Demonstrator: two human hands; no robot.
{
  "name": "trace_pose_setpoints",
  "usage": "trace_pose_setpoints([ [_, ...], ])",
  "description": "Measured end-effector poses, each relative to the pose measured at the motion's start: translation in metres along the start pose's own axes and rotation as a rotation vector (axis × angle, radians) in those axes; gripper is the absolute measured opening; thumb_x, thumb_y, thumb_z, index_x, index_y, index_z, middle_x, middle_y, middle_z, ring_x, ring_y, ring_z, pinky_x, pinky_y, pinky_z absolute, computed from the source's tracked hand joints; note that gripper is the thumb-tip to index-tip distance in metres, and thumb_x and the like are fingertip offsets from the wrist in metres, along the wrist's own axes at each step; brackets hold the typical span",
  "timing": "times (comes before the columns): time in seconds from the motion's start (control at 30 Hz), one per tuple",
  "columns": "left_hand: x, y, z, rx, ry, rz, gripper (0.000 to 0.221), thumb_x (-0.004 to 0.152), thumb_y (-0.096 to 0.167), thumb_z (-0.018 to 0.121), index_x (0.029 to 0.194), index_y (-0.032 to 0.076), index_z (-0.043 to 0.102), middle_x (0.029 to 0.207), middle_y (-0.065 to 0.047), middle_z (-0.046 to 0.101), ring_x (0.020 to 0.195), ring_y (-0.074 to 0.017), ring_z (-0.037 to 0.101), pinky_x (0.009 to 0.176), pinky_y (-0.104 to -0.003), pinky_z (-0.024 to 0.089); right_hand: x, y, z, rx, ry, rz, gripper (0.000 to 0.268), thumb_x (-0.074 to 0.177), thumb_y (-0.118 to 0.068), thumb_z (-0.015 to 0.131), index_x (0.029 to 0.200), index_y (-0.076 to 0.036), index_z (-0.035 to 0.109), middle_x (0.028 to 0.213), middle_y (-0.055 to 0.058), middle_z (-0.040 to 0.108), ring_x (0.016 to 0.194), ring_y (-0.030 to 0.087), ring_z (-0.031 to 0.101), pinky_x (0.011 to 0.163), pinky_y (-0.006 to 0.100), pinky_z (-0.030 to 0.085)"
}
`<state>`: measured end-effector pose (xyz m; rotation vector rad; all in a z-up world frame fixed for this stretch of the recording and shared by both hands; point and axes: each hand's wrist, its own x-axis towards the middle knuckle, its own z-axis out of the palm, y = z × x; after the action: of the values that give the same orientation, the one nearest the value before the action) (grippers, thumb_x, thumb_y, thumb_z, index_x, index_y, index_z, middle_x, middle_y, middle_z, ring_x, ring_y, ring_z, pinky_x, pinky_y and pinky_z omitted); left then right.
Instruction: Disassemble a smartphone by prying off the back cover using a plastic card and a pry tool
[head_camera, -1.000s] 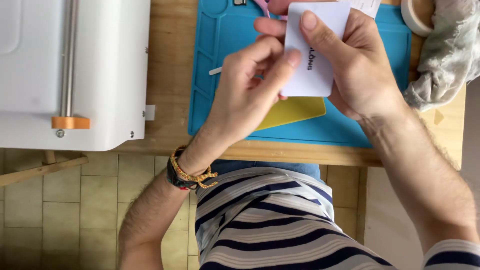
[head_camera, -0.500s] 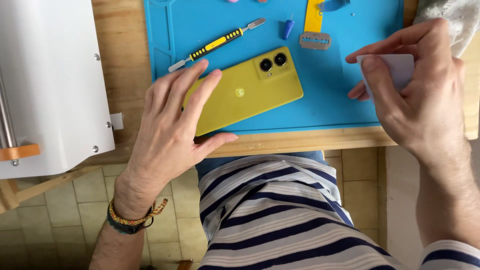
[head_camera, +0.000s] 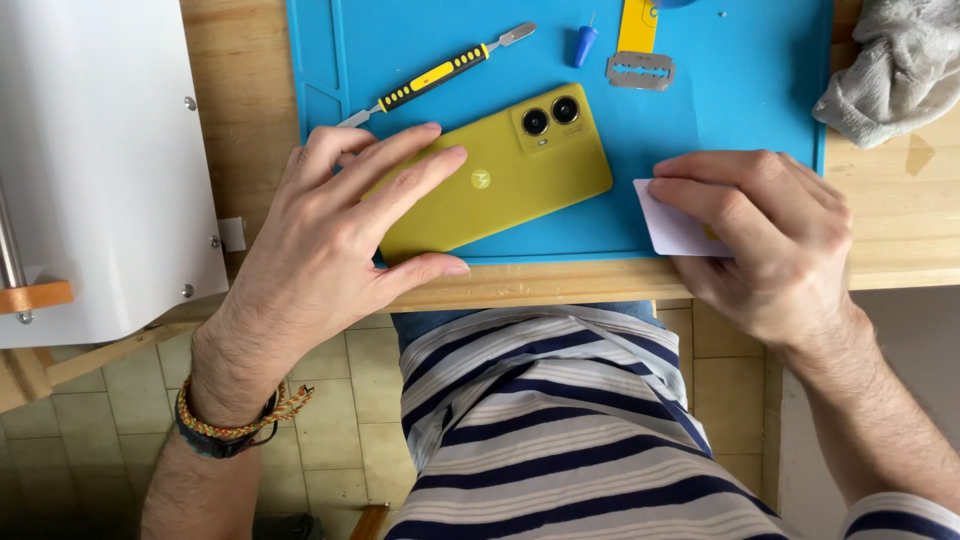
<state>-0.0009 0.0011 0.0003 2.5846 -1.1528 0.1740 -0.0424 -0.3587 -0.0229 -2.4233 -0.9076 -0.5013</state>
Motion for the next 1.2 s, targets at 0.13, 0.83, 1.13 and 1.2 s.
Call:
trace_pose_setpoints([
  [0.13, -0.004, 0.005, -0.001, -0.118, -0.031, -0.056, 0.096, 0.089, 0.045, 0.098, 0.160, 0.005, 0.048, 0.155, -0.017, 0.061, 0.124, -0.0366, 0.051, 0.114, -0.050, 0.048, 0.010, -0.007, 0.006, 0.057, -0.068, 0.010, 0.029, 0.104, 0.015, 0.071, 0.132, 0.008, 0.071, 0.137, 0.027, 0.072, 0.114, 0.039, 0.071, 0.095, 0.049, 0.055],
  [0.83, 0.050, 0.021, 0.001, -0.589, 0.764, 0.118, 0.102, 0.075, 0.035, 0.102, 0.148, 0.011, 0.036, 0.147, -0.007, 0.042, 0.137, -0.0197, 0.045, 0.093, -0.043, 0.074, 0.027, -0.015, 0.010, 0.222, -0.024, 0.207, 0.024, 0.107, 0.005, 0.075, 0.131, 0.006, 0.074, 0.114, 0.022, 0.075, 0.095, 0.028, 0.071, 0.082, 0.037, 0.055],
  [1.13, 0.096, 0.067, 0.022, -0.812, 0.818, -0.179, 0.062, 0.098, 0.037, 0.086, 0.147, 0.020, 0.052, 0.147, 0.002, 0.050, 0.137, -0.0127, 0.057, 0.108, -0.034, 0.065, 0.034, -0.028, -0.002, 0.384, 0.072, 0.485, 0.016, 0.111, -0.002, 0.071, 0.121, 0.003, 0.060, 0.124, 0.018, 0.080, 0.113, 0.024, 0.080, 0.090, 0.029, 0.061],
  [1.2, 0.097, 0.062, 0.018, -0.786, 0.825, -0.185, 0.057, 0.101, 0.037, 0.082, 0.146, 0.016, 0.051, 0.145, 0.000, 0.053, 0.131, -0.0191, 0.065, 0.110, -0.035, 0.065, 0.030, -0.029, -0.001, 0.397, 0.137, 0.485, 0.012, 0.112, 0.000, 0.070, 0.117, 0.005, 0.060, 0.122, 0.020, 0.080, 0.107, 0.024, 0.080, 0.088, 0.030, 0.062],
])
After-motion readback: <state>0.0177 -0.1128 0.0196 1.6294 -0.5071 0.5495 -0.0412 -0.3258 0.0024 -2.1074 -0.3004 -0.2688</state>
